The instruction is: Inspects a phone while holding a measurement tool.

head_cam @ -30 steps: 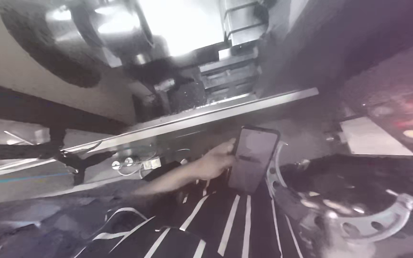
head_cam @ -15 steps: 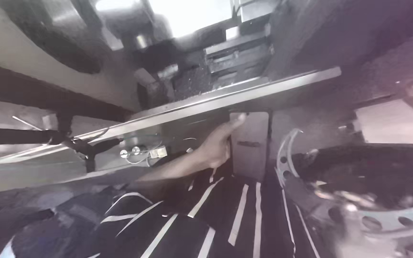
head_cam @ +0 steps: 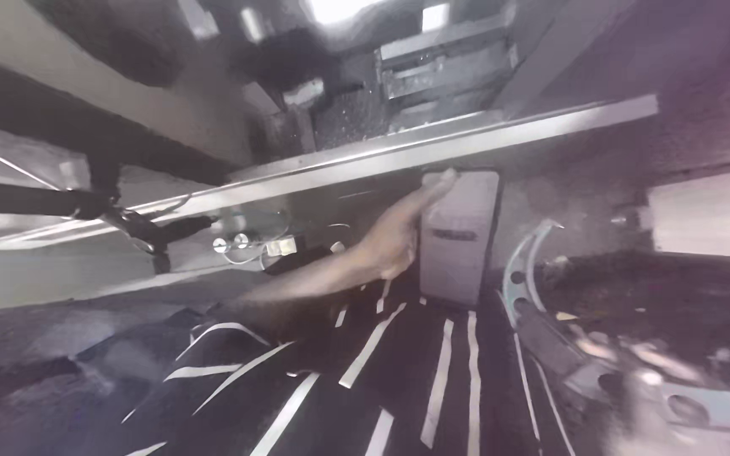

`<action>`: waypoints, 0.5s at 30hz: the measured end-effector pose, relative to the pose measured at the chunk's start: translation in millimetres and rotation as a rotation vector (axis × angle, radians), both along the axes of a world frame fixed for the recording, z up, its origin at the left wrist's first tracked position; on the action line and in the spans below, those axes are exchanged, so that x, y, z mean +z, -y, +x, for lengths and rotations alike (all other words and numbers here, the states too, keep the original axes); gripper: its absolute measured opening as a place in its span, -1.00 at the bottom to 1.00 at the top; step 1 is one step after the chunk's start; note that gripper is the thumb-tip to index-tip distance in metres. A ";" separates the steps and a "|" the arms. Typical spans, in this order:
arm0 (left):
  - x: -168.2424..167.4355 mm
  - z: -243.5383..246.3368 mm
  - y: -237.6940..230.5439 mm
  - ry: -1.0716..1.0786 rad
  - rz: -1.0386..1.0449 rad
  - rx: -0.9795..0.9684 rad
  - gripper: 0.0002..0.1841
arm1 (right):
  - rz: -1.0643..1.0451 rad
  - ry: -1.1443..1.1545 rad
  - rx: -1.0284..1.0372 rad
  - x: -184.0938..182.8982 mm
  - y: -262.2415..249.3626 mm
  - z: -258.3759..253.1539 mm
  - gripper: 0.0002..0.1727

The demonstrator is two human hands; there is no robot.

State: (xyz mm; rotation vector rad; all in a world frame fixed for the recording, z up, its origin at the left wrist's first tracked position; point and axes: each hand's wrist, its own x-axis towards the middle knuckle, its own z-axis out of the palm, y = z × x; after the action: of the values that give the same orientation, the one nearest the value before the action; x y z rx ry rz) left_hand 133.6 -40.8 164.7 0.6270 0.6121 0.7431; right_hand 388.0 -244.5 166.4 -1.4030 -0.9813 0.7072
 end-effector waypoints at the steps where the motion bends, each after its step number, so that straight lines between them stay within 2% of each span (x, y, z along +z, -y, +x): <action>1: 0.1 -0.1 -0.5 -0.021 0.025 0.004 -0.56 | 0.007 0.007 -0.010 0.4 -1.5 0.5 -0.75; 4: -1.7 -2.3 2.0 -0.039 0.075 0.027 -0.60 | -0.007 0.037 -0.040 4.3 2.0 -4.2 -0.69; 15: -9.4 -8.9 -2.0 -0.006 0.110 0.045 -0.60 | -0.017 0.032 0.037 -3.3 0.6 -0.1 -0.72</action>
State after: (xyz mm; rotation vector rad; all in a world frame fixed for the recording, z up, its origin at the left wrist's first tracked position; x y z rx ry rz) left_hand 124.7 -38.8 155.3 0.7186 0.5952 0.8219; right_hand 387.9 -245.1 163.1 -1.4180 -1.0310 0.7240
